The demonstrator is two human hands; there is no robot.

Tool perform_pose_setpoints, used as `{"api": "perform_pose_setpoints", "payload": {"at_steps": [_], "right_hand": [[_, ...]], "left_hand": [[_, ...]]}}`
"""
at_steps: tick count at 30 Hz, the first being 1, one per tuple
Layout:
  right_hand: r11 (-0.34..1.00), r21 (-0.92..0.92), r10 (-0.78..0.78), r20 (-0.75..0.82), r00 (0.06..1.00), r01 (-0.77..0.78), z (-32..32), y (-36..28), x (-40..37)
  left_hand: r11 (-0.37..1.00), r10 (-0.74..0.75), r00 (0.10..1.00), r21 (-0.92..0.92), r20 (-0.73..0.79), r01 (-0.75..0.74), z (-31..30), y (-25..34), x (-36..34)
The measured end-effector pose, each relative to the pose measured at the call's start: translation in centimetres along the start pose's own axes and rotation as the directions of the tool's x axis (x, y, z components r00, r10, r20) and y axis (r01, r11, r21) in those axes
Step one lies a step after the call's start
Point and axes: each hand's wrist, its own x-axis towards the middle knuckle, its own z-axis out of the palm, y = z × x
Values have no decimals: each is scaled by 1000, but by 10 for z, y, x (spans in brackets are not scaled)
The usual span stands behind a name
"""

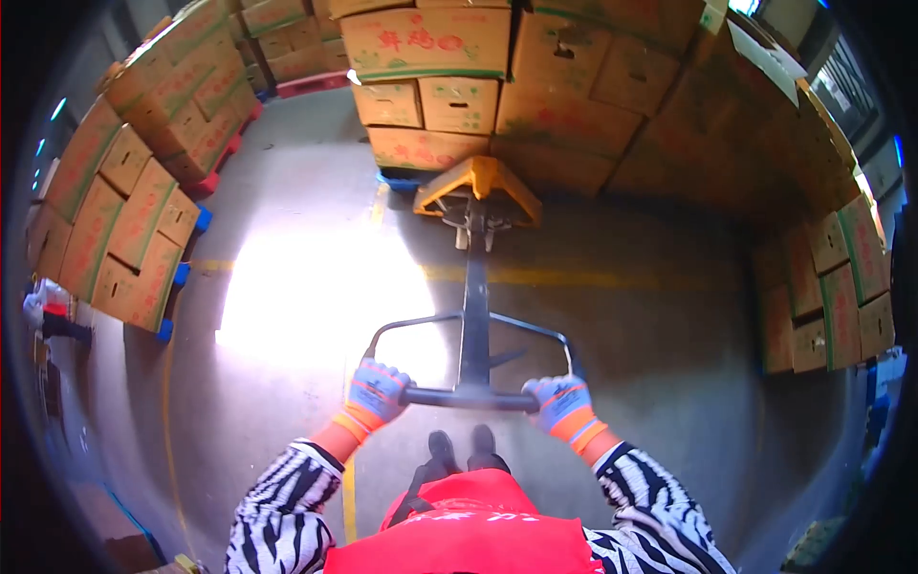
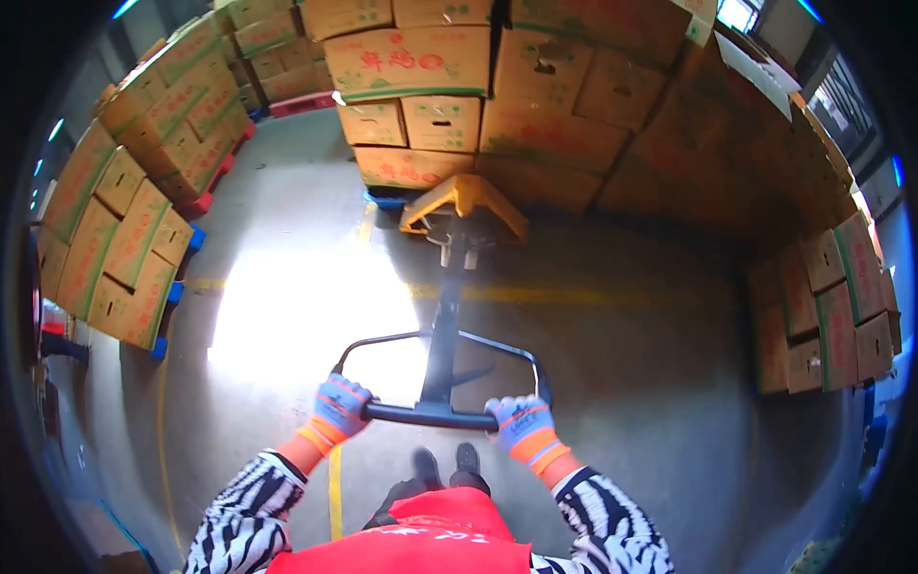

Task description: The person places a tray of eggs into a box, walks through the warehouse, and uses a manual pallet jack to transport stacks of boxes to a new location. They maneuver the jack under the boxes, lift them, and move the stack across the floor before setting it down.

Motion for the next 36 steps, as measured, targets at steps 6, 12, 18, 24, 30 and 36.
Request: {"api": "perform_pose_setpoints", "payload": {"at_steps": [6, 12, 18, 24, 30, 36], "right_hand": [[999, 30, -46, 378, 925, 37, 64, -5, -4], [998, 59, -8, 84, 996, 3, 17, 12, -6], [989, 133, -120, 528, 841, 57, 147, 15, -16], [984, 147, -94, -17, 995, 95, 46, 36, -11], [926, 359, -214, 249, 944, 115, 85, 34, -23], [961, 226, -184, 105, 977, 156, 19, 38, -8]], "left_hand": [[981, -194, 961, 44, 198, 189, 60, 38, -47], [949, -301, 953, 92, -34, 303, 29, 44, -6], [981, -161, 754, 20, 637, 194, 110, 74, -44], [956, -278, 957, -120, -78, 268, 110, 72, -10], [988, -116, 936, -56, 333, 142, 122, 84, -25], [988, -102, 960, -137, -262, 68, 47, 74, 3]]}}
